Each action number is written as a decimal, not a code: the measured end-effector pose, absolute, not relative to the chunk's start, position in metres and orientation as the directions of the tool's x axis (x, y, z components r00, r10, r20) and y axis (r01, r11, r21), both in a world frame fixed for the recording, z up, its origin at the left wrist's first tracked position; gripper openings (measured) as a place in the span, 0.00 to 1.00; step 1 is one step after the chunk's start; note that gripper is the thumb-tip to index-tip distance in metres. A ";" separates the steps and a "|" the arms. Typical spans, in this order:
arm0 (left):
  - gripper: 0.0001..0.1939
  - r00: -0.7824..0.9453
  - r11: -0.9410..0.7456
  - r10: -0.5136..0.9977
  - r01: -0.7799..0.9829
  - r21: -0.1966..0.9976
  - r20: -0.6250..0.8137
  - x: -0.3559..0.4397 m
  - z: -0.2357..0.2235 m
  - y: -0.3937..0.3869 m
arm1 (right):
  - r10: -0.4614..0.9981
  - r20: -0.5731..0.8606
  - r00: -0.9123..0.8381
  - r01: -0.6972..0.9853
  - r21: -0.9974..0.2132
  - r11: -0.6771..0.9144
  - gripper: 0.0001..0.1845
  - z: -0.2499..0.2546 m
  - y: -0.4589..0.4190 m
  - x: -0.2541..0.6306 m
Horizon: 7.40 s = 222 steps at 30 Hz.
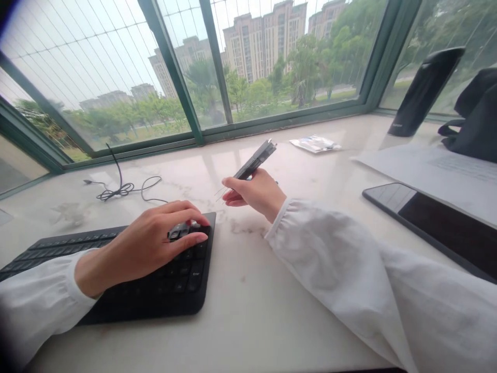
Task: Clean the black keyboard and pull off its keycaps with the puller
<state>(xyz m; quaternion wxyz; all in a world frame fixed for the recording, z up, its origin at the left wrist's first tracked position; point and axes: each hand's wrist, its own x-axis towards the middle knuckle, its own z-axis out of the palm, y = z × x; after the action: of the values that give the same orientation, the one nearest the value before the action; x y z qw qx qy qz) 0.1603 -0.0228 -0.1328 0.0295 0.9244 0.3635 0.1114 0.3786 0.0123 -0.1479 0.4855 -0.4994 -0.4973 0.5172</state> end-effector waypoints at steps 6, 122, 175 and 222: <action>0.30 0.676 -0.678 0.719 0.733 -0.047 0.161 0.176 -0.138 -0.034 | 0.992 0.070 -0.109 0.076 -0.994 0.078 0.10 -0.156 0.012 0.376; 0.15 0.565 -0.613 0.783 0.633 0.473 0.258 0.151 -0.128 -0.023 | 0.840 0.282 -0.463 0.431 -0.757 0.492 0.14 -0.169 0.006 0.354; 0.15 0.521 -0.583 0.809 0.659 0.475 0.272 0.147 -0.131 -0.021 | 0.764 0.335 -0.551 0.409 -0.690 0.597 0.15 -0.163 0.009 0.357; 0.30 0.327 0.159 0.883 0.464 0.871 -0.335 0.143 -0.124 0.001 | 0.518 0.365 -0.773 0.435 -0.288 0.853 0.10 -0.147 0.000 0.357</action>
<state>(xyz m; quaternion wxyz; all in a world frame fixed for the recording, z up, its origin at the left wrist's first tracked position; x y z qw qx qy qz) 0.1430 0.0008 -0.1243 0.5311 0.6176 0.5455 0.1975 0.3569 0.0004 -0.1470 0.2204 -0.2545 -0.9369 0.0940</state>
